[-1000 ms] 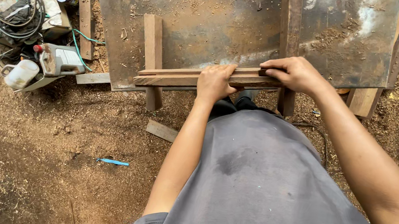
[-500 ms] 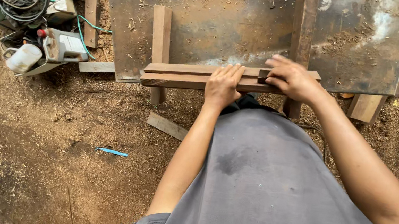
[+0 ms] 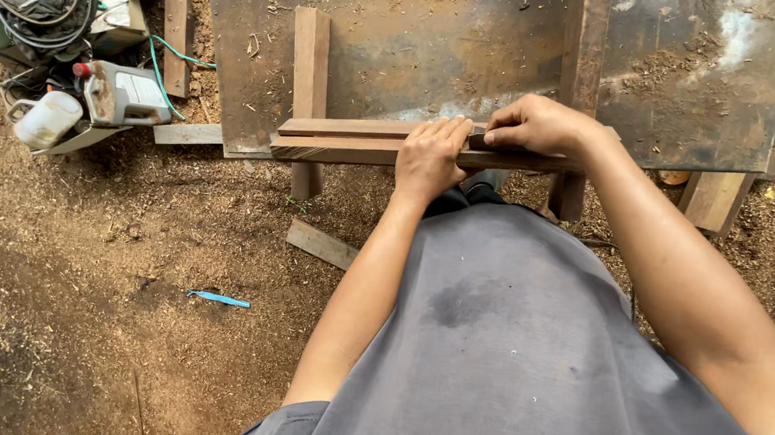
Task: The person sands the surface and edges of a wooden slat with a piece of sandpaper.
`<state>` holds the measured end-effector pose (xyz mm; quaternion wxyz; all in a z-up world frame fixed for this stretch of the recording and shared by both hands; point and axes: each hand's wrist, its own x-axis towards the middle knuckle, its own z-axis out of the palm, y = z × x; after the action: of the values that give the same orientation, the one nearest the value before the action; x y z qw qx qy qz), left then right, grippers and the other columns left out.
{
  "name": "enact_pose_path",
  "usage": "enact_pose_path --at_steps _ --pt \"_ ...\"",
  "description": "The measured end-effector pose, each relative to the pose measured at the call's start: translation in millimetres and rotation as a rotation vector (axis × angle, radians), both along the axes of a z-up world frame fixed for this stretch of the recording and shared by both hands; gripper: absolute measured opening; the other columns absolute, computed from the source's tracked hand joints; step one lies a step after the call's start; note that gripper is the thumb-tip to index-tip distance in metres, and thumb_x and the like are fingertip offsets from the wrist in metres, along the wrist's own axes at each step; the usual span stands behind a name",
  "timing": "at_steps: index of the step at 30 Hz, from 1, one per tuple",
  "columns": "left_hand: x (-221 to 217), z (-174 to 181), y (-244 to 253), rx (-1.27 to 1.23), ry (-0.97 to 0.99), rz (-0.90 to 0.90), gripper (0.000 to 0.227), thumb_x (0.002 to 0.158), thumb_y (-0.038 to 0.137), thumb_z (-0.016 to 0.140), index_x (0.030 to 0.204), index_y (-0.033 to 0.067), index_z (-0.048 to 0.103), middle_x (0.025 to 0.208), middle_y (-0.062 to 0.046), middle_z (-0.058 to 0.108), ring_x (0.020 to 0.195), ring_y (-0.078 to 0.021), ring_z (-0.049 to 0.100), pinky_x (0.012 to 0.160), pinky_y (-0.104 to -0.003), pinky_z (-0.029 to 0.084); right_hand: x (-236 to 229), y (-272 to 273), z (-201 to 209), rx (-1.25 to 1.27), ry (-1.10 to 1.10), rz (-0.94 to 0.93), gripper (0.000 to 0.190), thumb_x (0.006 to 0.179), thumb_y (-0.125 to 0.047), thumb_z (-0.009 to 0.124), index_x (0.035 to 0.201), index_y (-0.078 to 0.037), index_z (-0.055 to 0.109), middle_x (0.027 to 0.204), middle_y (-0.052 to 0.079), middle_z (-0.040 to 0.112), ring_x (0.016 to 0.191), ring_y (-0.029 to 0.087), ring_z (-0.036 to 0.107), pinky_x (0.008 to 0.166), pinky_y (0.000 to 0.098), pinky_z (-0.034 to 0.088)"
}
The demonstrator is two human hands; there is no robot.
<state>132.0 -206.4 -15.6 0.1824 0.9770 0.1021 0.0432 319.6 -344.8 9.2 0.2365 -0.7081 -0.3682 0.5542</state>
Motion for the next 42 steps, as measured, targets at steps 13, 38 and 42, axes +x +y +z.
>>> enact_pose_path --at_steps 13,38,42 --pt "-3 -17 -3 0.083 0.046 0.003 0.060 0.068 0.005 0.077 0.127 0.0146 0.070 0.133 -0.005 0.071 0.123 -0.0215 0.067 0.107 -0.038 0.052 7 -48 -4 -0.102 -0.102 -0.109 0.034 0.095 -0.034 0.065 0.123 -0.018 0.075 0.119 0.007 0.075 0.109 0.027 0.069 0.098 0.0428 0.052" --pt "4 -12 1 0.095 0.092 -0.005 0.060 0.065 0.013 0.086 0.123 0.0152 0.071 0.129 -0.003 0.073 0.121 -0.0192 0.068 0.102 -0.037 0.054 55 -133 20 -0.213 -0.296 -0.304 0.029 0.086 -0.024 0.080 0.112 -0.013 0.075 0.114 0.009 0.077 0.106 0.024 0.070 0.092 0.0449 0.056" --pt "2 -11 1 0.080 0.089 -0.007 0.064 0.063 0.013 0.086 0.125 0.0125 0.071 0.130 -0.005 0.072 0.121 -0.0213 0.068 0.103 -0.038 0.053 49 -128 24 -0.127 -0.333 -0.298 0.039 0.084 -0.024 0.080 0.121 -0.018 0.071 0.116 0.008 0.073 0.108 0.025 0.066 0.095 0.0464 0.053"
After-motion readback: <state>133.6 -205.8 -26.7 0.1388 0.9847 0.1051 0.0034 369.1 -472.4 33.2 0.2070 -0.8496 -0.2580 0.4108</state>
